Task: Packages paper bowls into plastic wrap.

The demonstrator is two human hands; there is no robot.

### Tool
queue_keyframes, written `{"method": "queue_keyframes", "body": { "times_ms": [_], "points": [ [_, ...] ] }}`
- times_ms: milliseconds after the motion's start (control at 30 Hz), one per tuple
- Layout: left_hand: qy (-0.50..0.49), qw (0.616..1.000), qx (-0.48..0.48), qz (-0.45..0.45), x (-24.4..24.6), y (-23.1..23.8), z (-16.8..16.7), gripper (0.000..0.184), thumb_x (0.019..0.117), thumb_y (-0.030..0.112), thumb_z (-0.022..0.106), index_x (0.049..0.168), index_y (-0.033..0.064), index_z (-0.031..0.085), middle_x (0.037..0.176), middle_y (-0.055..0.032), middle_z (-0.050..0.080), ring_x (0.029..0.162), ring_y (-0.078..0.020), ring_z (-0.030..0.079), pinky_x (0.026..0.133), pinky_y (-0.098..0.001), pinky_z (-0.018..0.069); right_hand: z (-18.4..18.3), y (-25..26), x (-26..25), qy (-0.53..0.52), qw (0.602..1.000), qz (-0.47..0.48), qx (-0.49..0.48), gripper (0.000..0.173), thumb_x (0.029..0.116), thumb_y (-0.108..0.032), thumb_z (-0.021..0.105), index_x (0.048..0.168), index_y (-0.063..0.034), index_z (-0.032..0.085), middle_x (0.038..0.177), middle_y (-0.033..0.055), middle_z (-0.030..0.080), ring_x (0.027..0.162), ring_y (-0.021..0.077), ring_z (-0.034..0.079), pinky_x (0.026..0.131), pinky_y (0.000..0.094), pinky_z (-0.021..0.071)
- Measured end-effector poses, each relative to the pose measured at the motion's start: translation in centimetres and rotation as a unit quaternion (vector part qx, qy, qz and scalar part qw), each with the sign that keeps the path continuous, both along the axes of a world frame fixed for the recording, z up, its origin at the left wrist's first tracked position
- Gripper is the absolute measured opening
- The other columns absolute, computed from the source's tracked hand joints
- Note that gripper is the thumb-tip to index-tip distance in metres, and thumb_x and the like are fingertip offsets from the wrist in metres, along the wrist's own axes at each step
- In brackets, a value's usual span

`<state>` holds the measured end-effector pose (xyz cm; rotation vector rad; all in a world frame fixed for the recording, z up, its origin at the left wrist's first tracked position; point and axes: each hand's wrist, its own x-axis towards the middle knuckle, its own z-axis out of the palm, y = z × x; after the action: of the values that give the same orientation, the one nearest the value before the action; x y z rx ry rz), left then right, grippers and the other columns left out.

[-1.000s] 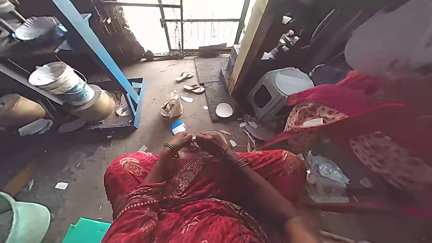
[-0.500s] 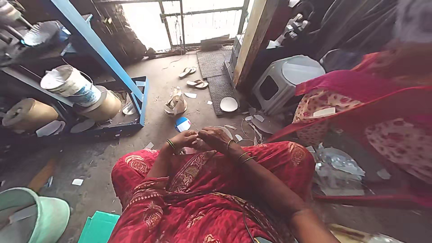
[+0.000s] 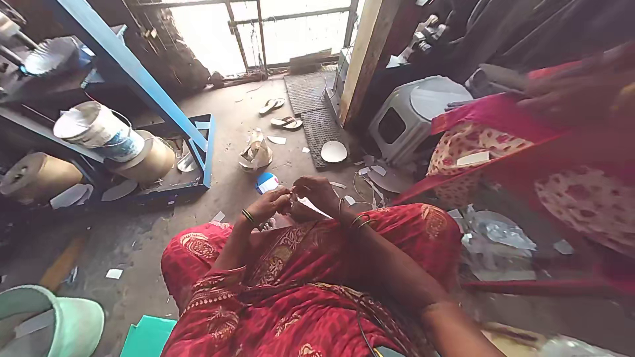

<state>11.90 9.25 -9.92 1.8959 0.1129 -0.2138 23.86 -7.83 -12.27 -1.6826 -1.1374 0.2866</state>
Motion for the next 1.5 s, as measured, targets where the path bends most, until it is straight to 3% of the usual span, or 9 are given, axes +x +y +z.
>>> {"method": "queue_keyframes", "body": {
  "times_ms": [133,333,500,600,833,1100,1233,1400,1500],
  "points": [
    [-0.034,0.992,0.119,-0.035,0.2,-0.6,0.5,0.032,0.1065,0.023,0.053,0.114,-0.0057,0.064,0.087,-0.0068,0.065,0.074,-0.0082,0.061,0.077,-0.0286,0.0542,-0.8,-0.2,0.6,0.070,0.997,0.032,0.009,0.016,0.0982,-0.006,0.062,0.103,0.0057,0.072,0.083,0.0104,0.072,0.071,0.0116,0.067,0.075,0.0312,0.0586],
    [-0.178,0.959,0.216,-0.038,-0.1,-0.7,0.6,0.025,0.1028,0.013,0.057,0.108,-0.0085,0.067,0.096,-0.0194,0.070,0.084,-0.0212,0.069,0.082,-0.0364,0.0569,-0.1,-0.8,1.2,0.120,0.988,0.075,0.061,0.015,0.0974,-0.003,0.062,0.107,0.0069,0.069,0.085,0.0073,0.072,0.073,0.0080,0.068,0.075,0.0281,0.0595],
    [-0.164,0.963,0.215,-0.016,-0.3,0.4,1.4,0.028,0.1041,0.018,0.057,0.110,-0.0054,0.069,0.095,-0.0145,0.071,0.083,-0.0156,0.068,0.082,-0.0336,0.0568,-0.7,-0.7,1.4,-0.046,0.995,0.039,0.080,0.012,0.0952,-0.004,0.066,0.100,0.0006,0.076,0.095,0.0091,0.076,0.087,0.0137,0.073,0.084,0.0319,0.0589],
    [-0.159,0.963,0.219,-0.016,-0.5,0.5,1.6,0.028,0.1046,0.019,0.056,0.109,-0.0052,0.069,0.091,-0.0136,0.071,0.080,-0.0151,0.068,0.081,-0.0338,0.0572,-1.2,-0.1,1.3,-0.139,0.982,0.015,0.130,0.009,0.0927,-0.009,0.071,0.095,-0.0063,0.079,0.103,0.0087,0.073,0.102,0.0203,0.068,0.094,0.0361,0.0544],
    [-0.215,0.937,0.273,0.027,-0.4,0.4,1.2,0.020,0.0966,0.014,0.068,0.101,-0.0041,0.074,0.101,-0.0187,0.067,0.088,-0.0238,0.068,0.080,-0.0369,0.0590,-0.5,0.0,-0.6,-0.238,0.964,-0.052,0.105,0.014,0.0933,-0.003,0.066,0.096,-0.0041,0.080,0.094,0.0126,0.075,0.091,0.0244,0.072,0.084,0.0362,0.0589],
    [-0.295,0.900,0.318,0.049,-0.5,-0.6,1.3,0.016,0.0955,0.008,0.067,0.097,-0.0063,0.073,0.090,-0.0173,0.071,0.079,-0.0231,0.071,0.077,-0.0363,0.0605,-1.1,0.3,-0.8,-0.117,0.983,-0.055,0.128,0.016,0.0915,-0.003,0.066,0.102,0.0004,0.077,0.093,0.0134,0.076,0.083,0.0214,0.074,0.080,0.0360,0.0605],
    [-0.280,0.902,0.314,0.091,-0.5,-0.6,1.2,0.015,0.0943,0.009,0.069,0.098,-0.0056,0.074,0.091,-0.0168,0.072,0.081,-0.0227,0.071,0.078,-0.0368,0.0602,-1.1,0.1,-1.2,-0.007,0.995,-0.009,0.104,0.029,0.0878,-0.006,0.069,0.115,0.0019,0.073,0.107,0.0156,0.074,0.095,0.0214,0.070,0.088,0.0358,0.0563],
    [-0.236,0.938,0.243,0.070,-0.6,-0.1,0.9,0.018,0.0972,0.010,0.065,0.096,-0.0060,0.073,0.086,-0.0142,0.072,0.075,-0.0176,0.070,0.077,-0.0350,0.0599,-1.0,0.1,-1.3,0.037,0.996,-0.025,0.074,0.020,0.0918,-0.014,0.073,0.107,-0.0012,0.076,0.103,0.0126,0.074,0.096,0.0191,0.069,0.091,0.0347,0.0547],
    [-0.216,0.932,0.285,0.062,-0.6,-0.5,0.7,0.016,0.0976,0.008,0.064,0.096,-0.0068,0.071,0.087,-0.0163,0.071,0.075,-0.0227,0.071,0.077,-0.0397,0.0611,-1.2,0.4,-1.2,0.004,0.998,-0.032,0.060,0.016,0.0908,-0.014,0.074,0.102,-0.0026,0.078,0.101,0.0118,0.075,0.101,0.0235,0.067,0.094,0.0393,0.0519]
  ]
}}
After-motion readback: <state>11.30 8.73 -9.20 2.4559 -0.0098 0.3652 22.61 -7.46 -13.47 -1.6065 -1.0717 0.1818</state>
